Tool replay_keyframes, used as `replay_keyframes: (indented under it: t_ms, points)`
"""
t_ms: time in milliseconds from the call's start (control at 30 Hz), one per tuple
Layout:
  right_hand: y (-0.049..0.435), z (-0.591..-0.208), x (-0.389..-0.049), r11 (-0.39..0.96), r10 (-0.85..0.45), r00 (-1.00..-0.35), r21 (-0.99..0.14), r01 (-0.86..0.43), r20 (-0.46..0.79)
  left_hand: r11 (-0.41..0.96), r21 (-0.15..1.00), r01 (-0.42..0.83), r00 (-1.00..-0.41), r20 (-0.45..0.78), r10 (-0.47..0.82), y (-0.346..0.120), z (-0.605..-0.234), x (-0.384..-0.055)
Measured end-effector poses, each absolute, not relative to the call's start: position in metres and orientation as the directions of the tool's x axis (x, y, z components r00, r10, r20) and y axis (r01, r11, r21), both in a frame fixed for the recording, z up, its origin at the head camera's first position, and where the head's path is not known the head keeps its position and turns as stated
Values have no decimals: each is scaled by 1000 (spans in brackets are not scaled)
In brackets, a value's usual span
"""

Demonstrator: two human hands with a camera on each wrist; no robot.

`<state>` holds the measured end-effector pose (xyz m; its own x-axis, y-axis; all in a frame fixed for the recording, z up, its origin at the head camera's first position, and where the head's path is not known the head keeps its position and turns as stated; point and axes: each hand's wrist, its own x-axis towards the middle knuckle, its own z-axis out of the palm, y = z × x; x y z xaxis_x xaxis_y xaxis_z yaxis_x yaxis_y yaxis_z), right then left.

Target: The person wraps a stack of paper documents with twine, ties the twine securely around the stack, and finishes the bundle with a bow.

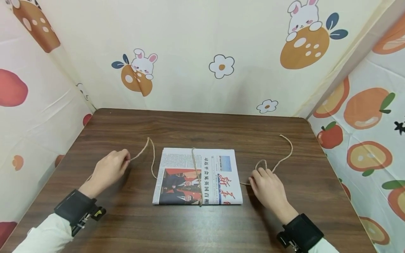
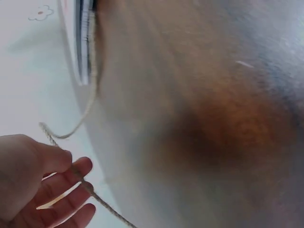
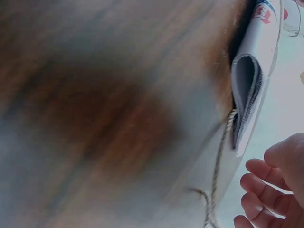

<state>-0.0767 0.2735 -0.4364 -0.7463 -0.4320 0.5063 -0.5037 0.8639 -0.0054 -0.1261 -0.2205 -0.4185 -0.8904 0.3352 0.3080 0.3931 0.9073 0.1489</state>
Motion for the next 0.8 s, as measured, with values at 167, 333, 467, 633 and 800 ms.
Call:
replay_keyframes:
  t_ms: [167,333,467,633,800]
  points:
    - [264,-427,-83,857,-435,-758,-35,-514,486,881,162,445,-844,405,352,-213,-400,-125]
    - [251,-420,-90,837,-471,-743,-23,-546,476,857,156,491,-809,446,383,-203,-382,-124]
    - [240,-415,-93,807,-528,-716,5,-591,457,829,138,542,-766,488,419,-192,-371,-123]
    - [227,-406,-101,791,-549,-720,-12,-611,424,790,131,600,-721,517,462,-177,-360,-123]
    - [213,-392,-113,778,-561,-722,-40,-627,405,757,134,639,-695,521,495,-159,-350,-124]
